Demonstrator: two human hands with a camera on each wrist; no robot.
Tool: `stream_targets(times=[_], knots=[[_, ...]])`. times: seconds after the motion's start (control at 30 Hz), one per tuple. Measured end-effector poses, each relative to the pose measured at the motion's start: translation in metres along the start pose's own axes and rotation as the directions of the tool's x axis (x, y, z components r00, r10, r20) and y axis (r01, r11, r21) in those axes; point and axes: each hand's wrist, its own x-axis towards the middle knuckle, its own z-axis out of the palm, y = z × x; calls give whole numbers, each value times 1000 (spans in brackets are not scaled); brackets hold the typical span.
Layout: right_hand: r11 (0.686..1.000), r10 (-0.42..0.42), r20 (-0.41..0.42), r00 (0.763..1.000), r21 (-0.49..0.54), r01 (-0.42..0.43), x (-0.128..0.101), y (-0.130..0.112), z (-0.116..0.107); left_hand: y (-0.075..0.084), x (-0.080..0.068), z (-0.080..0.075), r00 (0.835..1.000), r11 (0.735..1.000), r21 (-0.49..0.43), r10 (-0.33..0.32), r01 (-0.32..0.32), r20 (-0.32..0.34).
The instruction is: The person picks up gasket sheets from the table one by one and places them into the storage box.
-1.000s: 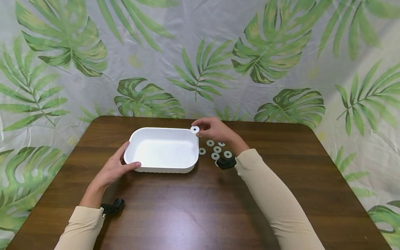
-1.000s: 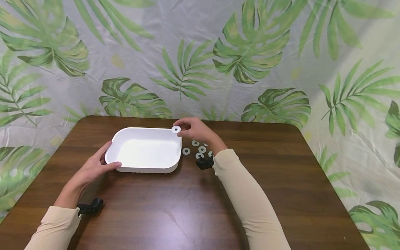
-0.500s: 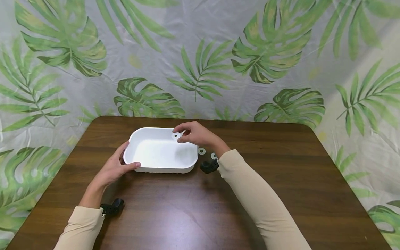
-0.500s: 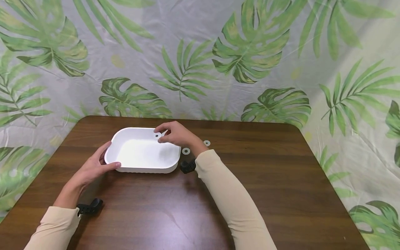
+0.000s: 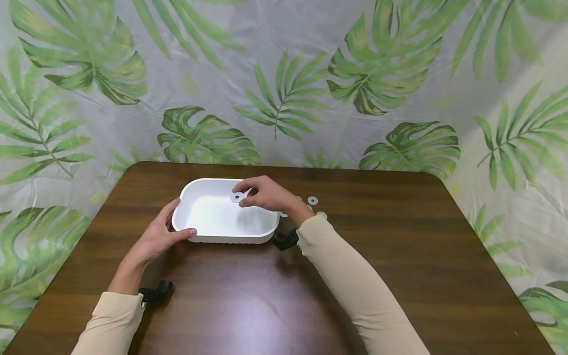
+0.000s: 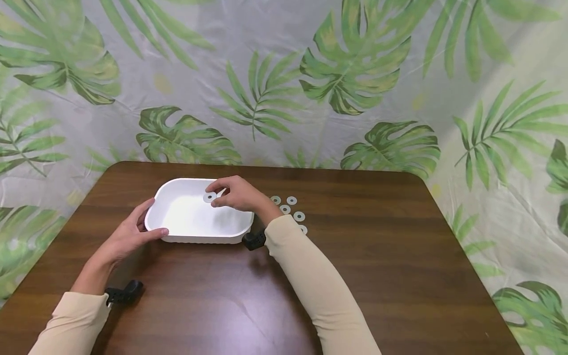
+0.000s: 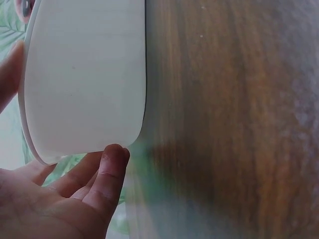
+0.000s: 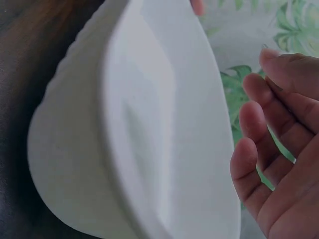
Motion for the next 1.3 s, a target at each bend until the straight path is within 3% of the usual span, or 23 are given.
stream_targets(times=[0.83,1.1,1.3], knots=[[1000,12,24,1000,-11,-12,1,-1,5,-1,1,-2,1000,1000,18,10,-10,-6],[999,-7,-42,999,-34,6,3,7,2,-1,2,-2,1000,999,36,10,-10,-8],[1000,-14,-69,997,-29,13,-12,5,-14,0,1,-2,1000,999,39,7,-7,-8]])
